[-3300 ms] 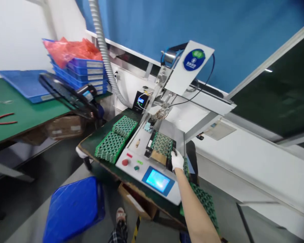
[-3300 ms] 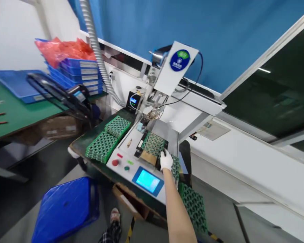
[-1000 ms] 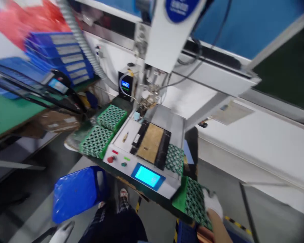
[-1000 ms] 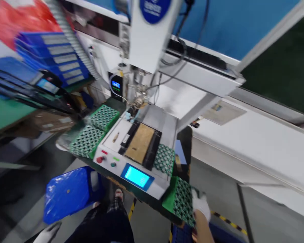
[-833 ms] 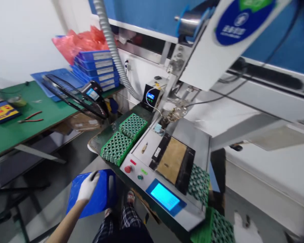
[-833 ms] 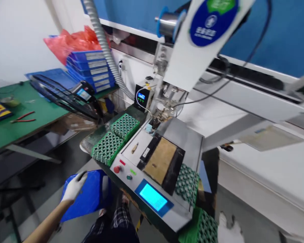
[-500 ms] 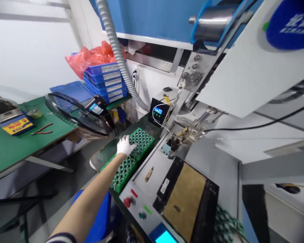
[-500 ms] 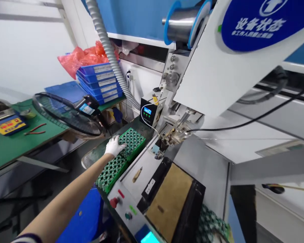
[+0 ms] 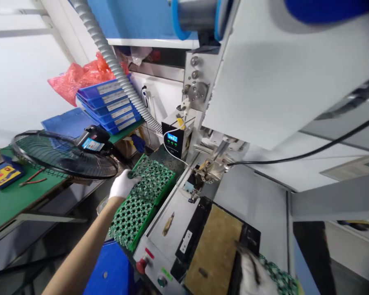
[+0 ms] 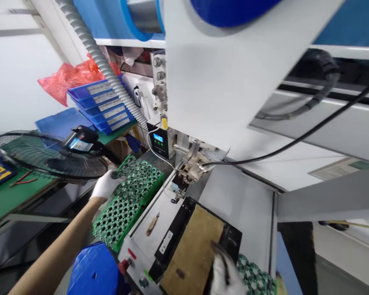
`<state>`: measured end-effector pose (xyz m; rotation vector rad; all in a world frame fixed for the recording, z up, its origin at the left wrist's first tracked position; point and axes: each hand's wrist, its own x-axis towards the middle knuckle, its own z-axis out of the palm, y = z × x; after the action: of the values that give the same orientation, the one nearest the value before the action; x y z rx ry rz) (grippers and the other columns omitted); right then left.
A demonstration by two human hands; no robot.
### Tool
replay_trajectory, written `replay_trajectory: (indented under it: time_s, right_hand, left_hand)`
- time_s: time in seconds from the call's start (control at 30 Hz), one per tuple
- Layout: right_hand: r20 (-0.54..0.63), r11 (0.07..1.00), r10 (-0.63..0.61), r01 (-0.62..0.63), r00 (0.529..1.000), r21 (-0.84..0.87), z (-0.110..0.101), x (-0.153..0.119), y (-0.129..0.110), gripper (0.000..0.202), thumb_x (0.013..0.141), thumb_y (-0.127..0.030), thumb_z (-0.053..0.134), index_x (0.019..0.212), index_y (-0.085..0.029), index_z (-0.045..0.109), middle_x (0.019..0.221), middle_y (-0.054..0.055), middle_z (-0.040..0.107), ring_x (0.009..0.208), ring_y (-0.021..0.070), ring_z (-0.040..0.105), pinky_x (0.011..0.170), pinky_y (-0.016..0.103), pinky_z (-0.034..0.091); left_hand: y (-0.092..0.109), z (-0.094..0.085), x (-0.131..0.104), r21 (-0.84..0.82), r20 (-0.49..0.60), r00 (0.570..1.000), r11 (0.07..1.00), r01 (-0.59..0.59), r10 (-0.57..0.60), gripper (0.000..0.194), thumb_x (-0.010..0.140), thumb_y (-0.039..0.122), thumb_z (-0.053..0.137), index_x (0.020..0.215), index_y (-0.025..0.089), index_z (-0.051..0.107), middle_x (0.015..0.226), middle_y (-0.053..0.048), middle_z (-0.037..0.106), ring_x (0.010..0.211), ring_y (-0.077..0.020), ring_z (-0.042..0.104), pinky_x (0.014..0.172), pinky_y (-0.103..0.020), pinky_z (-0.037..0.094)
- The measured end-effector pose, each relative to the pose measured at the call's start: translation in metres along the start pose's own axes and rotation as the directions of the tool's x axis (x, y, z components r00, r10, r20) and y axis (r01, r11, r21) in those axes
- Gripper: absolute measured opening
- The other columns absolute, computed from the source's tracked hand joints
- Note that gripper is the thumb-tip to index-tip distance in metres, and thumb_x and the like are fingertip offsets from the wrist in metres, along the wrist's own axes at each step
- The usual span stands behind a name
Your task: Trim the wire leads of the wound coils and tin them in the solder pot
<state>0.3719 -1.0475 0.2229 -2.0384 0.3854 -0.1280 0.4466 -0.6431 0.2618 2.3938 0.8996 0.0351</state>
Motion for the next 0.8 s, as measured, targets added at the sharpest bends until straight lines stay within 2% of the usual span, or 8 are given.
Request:
replay_trajectory:
  time_s: [0.07,0.13,0.23,0.3,0.4,0.5,0.67,0.8]
  right_hand:
    - [0.201,0.968,-0.010,-0.040,0.980,0.247,0.026,-0.007,-0.028,0.047,0.074,-0.050,0.053,0.105,-0.015,0.059,0.106,0.012,0.064,0.099,0.0286,0.058,0.089,0.042,0.044]
    - [0.377,0.895,-0.015,-0.156,0.926,0.418,0.044,-0.012,-0.049,0.065,0.071,-0.052,0.055,0.126,-0.018,0.044,0.119,0.011,0.057,0.102,0.0273,0.057,0.088,0.041,0.045]
    - [0.246,0.912,0.144,-0.226,0.958,0.343,0.044,-0.006,-0.056,0.077,0.070,-0.048,0.060,0.136,-0.024,0.028,0.131,0.007,0.047,0.115,0.0252,0.048,0.098,0.041,0.037]
    - [0.090,0.918,0.220,-0.238,0.971,0.317,0.031,0.008,-0.046,0.081,0.070,-0.048,0.060,0.138,-0.026,0.022,0.136,0.005,0.041,0.120,0.0248,0.043,0.103,0.041,0.031]
    - [0.041,0.898,0.269,-0.266,0.962,0.351,0.013,0.029,-0.026,0.085,0.068,-0.048,0.061,0.139,-0.027,0.020,0.137,0.004,0.039,0.121,0.0248,0.042,0.103,0.040,0.030]
    - [0.075,0.914,0.242,-0.253,0.967,0.316,0.011,0.040,-0.015,0.084,0.067,-0.046,0.063,0.138,-0.027,0.023,0.138,0.003,0.038,0.122,0.0240,0.040,0.105,0.039,0.027]
    - [0.061,0.921,0.210,-0.218,0.976,0.322,0.018,0.039,-0.015,0.083,0.068,-0.044,0.062,0.138,-0.026,0.021,0.139,0.004,0.036,0.124,0.0229,0.038,0.105,0.038,0.027]
    - [0.066,0.929,0.205,-0.216,0.976,0.301,0.016,0.039,-0.012,0.083,0.069,-0.044,0.062,0.138,-0.027,0.021,0.140,0.003,0.035,0.125,0.0225,0.036,0.106,0.038,0.025]
  left_hand:
    - [0.008,0.000,-0.050,-0.087,0.063,0.998,0.996,0.007,-0.002,0.058,0.073,0.054,0.055,0.115,0.014,0.047,0.096,-0.009,0.065,0.089,-0.0236,0.060,0.076,-0.032,0.047]
    - [0.021,0.016,-0.103,-0.173,0.197,0.980,0.985,0.007,0.027,0.061,0.073,0.051,0.055,0.118,0.012,0.045,0.087,-0.006,0.067,0.078,-0.0209,0.063,0.066,-0.029,0.050]
    - [0.045,0.056,-0.167,-0.293,0.352,0.927,0.956,-0.020,0.127,0.058,0.073,0.044,0.056,0.121,0.013,0.045,0.096,-0.007,0.066,0.083,-0.0217,0.063,0.073,-0.031,0.051]
    - [0.059,0.082,-0.192,-0.297,0.281,0.911,0.930,-0.218,0.303,0.062,0.074,0.038,0.057,0.128,0.014,0.038,0.118,-0.011,0.055,0.108,-0.0258,0.051,0.092,-0.039,0.043]
    - [0.070,0.108,-0.205,-0.131,0.250,0.788,0.826,-0.547,0.562,0.067,0.074,0.043,0.057,0.132,0.017,0.034,0.136,-0.013,0.037,0.127,-0.0324,0.027,0.103,-0.051,0.027]
    - [0.076,0.116,-0.206,-0.043,0.375,0.696,0.761,-0.647,0.612,0.074,0.076,0.057,0.049,0.135,0.018,0.029,0.142,-0.013,0.026,0.130,-0.0371,0.015,0.102,-0.054,0.027]
    - [0.084,0.114,-0.207,0.025,0.476,0.658,0.739,-0.674,0.584,0.077,0.077,0.067,0.037,0.136,0.018,0.026,0.144,-0.011,0.022,0.130,-0.0409,0.002,0.104,-0.055,0.022]
    - [0.084,0.116,-0.208,0.037,0.487,0.643,0.722,-0.691,0.591,0.076,0.078,0.067,0.035,0.137,0.020,0.022,0.144,-0.008,0.021,0.130,-0.0408,0.000,0.104,-0.055,0.021]
